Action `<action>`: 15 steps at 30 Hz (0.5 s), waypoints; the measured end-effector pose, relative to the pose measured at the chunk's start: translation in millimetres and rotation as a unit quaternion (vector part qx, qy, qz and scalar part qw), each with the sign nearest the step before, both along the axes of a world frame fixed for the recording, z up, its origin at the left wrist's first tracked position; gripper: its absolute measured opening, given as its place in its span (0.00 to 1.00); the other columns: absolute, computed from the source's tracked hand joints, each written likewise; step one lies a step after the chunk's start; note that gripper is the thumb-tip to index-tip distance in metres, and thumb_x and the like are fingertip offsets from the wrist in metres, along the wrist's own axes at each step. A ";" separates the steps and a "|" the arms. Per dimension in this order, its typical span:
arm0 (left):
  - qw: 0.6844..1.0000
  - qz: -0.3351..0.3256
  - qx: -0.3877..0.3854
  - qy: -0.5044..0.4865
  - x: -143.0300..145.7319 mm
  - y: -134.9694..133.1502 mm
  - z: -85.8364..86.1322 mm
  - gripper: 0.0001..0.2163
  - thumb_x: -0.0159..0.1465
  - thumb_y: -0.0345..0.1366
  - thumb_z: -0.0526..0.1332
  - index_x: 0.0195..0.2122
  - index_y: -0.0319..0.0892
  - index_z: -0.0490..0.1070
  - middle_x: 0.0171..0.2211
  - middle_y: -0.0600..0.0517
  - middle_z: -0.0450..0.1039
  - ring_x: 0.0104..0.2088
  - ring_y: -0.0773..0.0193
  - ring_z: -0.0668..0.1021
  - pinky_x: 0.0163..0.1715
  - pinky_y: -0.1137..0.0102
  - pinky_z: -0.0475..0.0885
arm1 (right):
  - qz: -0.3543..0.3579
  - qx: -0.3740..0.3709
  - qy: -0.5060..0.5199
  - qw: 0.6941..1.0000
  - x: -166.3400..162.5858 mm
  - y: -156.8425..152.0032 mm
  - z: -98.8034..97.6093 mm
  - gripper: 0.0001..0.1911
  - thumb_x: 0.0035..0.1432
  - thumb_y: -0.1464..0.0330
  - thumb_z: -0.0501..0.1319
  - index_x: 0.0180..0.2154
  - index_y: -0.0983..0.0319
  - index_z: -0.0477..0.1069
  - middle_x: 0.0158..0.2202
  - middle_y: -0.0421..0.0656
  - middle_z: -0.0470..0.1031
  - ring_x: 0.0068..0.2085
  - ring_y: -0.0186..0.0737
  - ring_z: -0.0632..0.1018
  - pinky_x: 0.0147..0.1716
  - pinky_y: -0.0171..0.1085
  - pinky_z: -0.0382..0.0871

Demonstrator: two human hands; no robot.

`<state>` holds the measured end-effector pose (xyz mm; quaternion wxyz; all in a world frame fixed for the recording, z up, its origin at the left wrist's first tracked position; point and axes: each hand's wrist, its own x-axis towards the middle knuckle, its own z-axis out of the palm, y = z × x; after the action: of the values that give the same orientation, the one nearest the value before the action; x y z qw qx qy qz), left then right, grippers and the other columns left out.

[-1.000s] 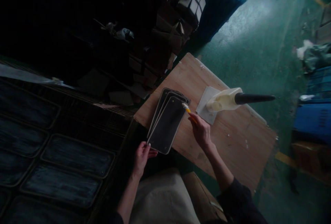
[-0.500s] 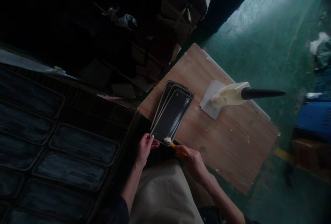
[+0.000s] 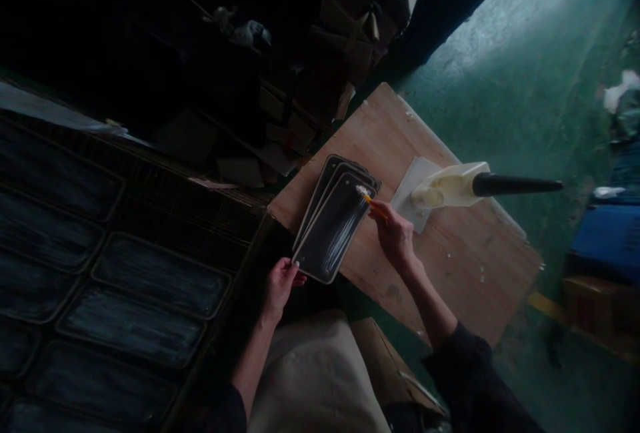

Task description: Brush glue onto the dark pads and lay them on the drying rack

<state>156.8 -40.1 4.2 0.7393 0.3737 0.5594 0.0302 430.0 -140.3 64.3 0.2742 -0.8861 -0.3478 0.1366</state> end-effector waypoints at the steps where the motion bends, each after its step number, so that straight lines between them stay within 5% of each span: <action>1: 1.000 0.001 0.000 0.000 0.2 0.4 0.7 0.17 0.54 0.48 0.67 0.33 0.40 0.67 0.25 0.54 0.75 0.25 0.65 0.80 0.25 0.73 0.76 | 0.018 -0.019 -0.005 1.000 -11.6 -2.1 -1.0 0.14 0.68 0.62 0.53 0.49 0.58 0.72 0.37 0.44 0.79 0.35 0.40 0.79 0.35 0.34 0.67; 4: 1.000 0.002 0.000 -0.001 0.5 1.3 1.6 0.18 0.54 0.48 0.67 0.33 0.39 0.67 0.26 0.53 0.75 0.25 0.65 0.80 0.25 0.73 0.76 | 0.092 -0.062 0.026 0.993 -60.4 -14.4 6.3 0.13 0.68 0.64 0.53 0.48 0.59 0.72 0.37 0.46 0.79 0.34 0.40 0.78 0.34 0.34 0.66; 9: 1.000 0.005 -0.002 -0.005 0.4 2.5 1.6 0.18 0.53 0.48 0.68 0.33 0.39 0.68 0.25 0.54 0.75 0.24 0.65 0.80 0.25 0.72 0.76 | 0.144 -0.057 0.217 0.964 -124.1 -30.6 42.3 0.12 0.69 0.65 0.51 0.47 0.59 0.70 0.34 0.43 0.78 0.32 0.38 0.78 0.32 0.32 0.67; 12: 1.000 0.003 -0.004 -0.009 -0.1 3.1 2.0 0.18 0.53 0.48 0.68 0.33 0.39 0.68 0.25 0.53 0.76 0.24 0.65 0.79 0.26 0.72 0.76 | 0.122 -0.031 0.326 0.937 -118.1 -26.2 46.9 0.11 0.68 0.64 0.52 0.47 0.59 0.69 0.32 0.41 0.78 0.32 0.36 0.79 0.32 0.31 0.69; 15: 1.000 0.000 0.002 -0.013 -1.4 3.0 1.1 0.16 0.55 0.46 0.68 0.33 0.38 0.68 0.25 0.53 0.76 0.25 0.66 0.79 0.26 0.73 0.76 | 0.083 0.001 0.339 0.937 -81.7 -13.0 28.6 0.13 0.68 0.63 0.52 0.48 0.59 0.70 0.31 0.39 0.78 0.32 0.35 0.79 0.34 0.31 0.70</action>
<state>155.5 -37.1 5.3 0.7457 0.3744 0.5499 0.0363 348.3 -153.3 93.0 0.3643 -0.7549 -0.3066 0.4510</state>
